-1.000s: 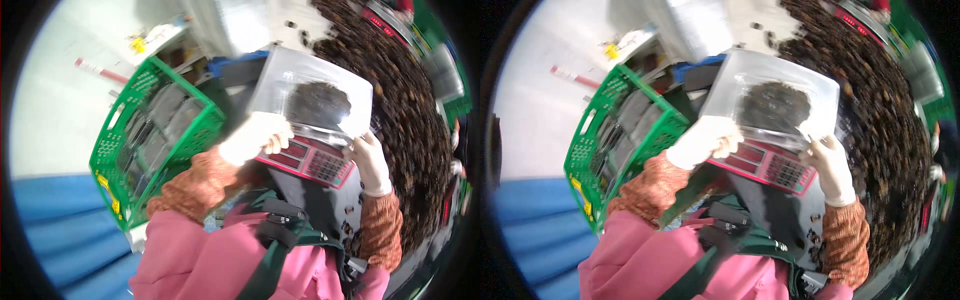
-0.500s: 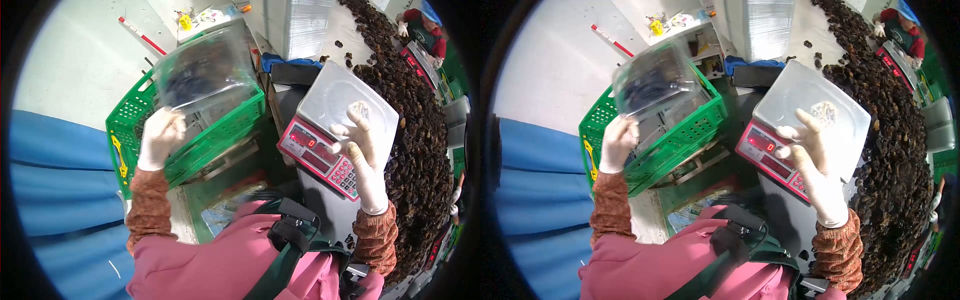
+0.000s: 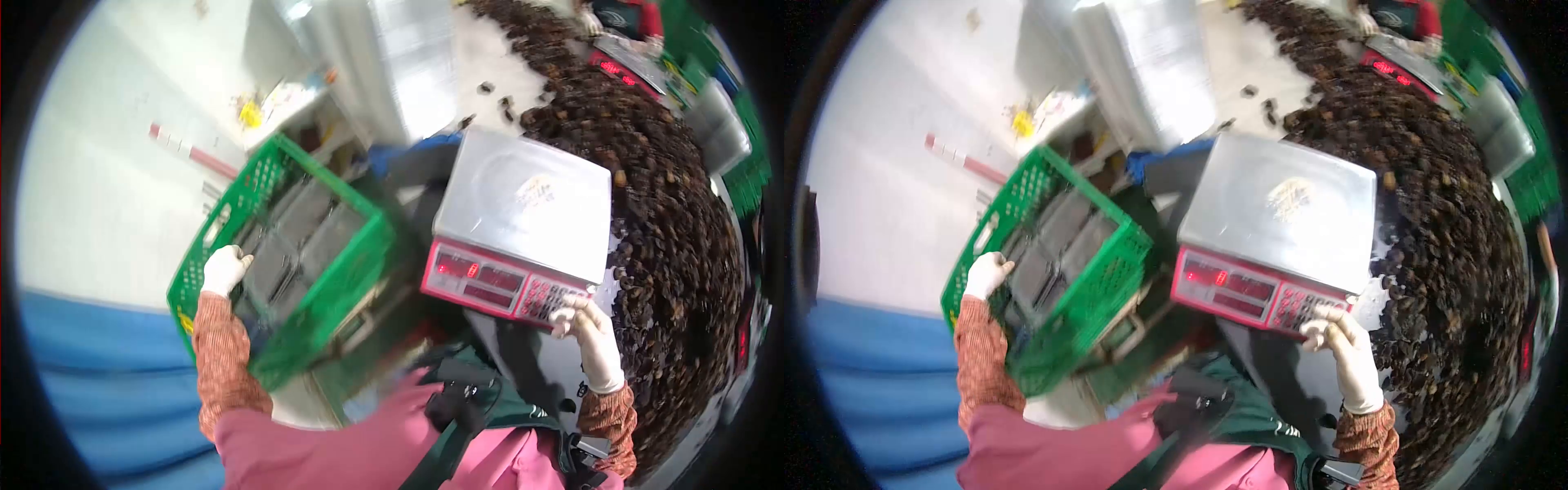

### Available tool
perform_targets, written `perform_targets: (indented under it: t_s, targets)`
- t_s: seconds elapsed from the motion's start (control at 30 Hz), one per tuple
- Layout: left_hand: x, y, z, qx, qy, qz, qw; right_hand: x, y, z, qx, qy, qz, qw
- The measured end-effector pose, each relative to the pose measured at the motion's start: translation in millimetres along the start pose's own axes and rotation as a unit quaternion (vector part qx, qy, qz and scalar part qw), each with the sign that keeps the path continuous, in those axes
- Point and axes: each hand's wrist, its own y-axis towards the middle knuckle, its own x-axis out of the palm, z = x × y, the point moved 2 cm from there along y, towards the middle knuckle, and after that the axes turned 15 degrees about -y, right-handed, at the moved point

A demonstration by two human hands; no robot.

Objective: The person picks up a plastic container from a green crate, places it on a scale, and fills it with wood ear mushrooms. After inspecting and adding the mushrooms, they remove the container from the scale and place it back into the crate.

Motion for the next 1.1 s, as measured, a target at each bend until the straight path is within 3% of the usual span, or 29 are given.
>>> perform_targets:
  t_s: [0.07,0.13,0.2,0.27,0.3,0.33,0.37,0.43,0.53,0.67,0.73,0.83,0.87,0.93,1.0,1.07,1.1]
  targets:
    - [-50,34,79,0.181,-0.192,0.130,0.956,-11,-14,10,0.031,0.031,0.035,0.998]
    - [-97,64,172,0.380,-0.286,0.261,0.840,-17,-28,8,0.008,0.031,0.060,0.998]
    - [-138,65,280,0.467,-0.279,0.346,0.764,-19,-36,4,0.006,0.031,0.093,0.995]
    - [-178,95,347,0.528,-0.091,0.495,0.684,-27,-53,7,-0.003,0.026,0.128,0.991]
    - [-190,122,372,0.518,-0.041,0.498,0.694,-32,-59,9,0.000,0.002,0.147,0.989]
    - [-201,154,377,0.479,-0.001,0.445,0.756,-35,-68,9,0.005,0.040,0.167,0.985]
    - [-174,189,420,0.483,0.014,0.358,0.799,-39,-102,1,0.023,0.022,0.238,0.971]
    - [-176,223,436,0.465,0.068,0.308,0.827,-47,-145,15,0.028,0.042,0.307,0.950]
    - [-177,205,463,0.504,0.043,0.331,0.797,-56,-208,54,0.046,0.050,0.436,0.898]
    - [-188,89,455,0.536,-0.140,0.340,0.760,-49,-268,89,0.054,0.052,0.557,0.827]
    - [-170,19,453,0.524,-0.247,0.275,0.767,-51,-284,105,0.073,0.036,0.582,0.809]
    - [-115,-43,443,0.466,-0.329,0.083,0.817,-41,-283,103,0.105,-0.014,0.604,0.790]
    - [-88,-51,439,0.472,-0.307,0.010,0.827,-39,-280,104,0.110,0.004,0.601,0.791]
    - [-23,-47,429,0.566,-0.243,-0.107,0.780,-33,-276,107,0.126,0.002,0.599,0.790]
    - [13,-81,434,0.611,-0.108,-0.155,0.769,-26,-277,110,0.132,0.005,0.596,0.792]
    - [42,-63,429,0.617,-0.079,-0.228,0.749,-21,-278,116,0.138,-0.013,0.591,0.795]
    - [44,-80,431,0.618,-0.089,-0.210,0.753,-19,-278,117,0.160,-0.012,0.585,0.795]
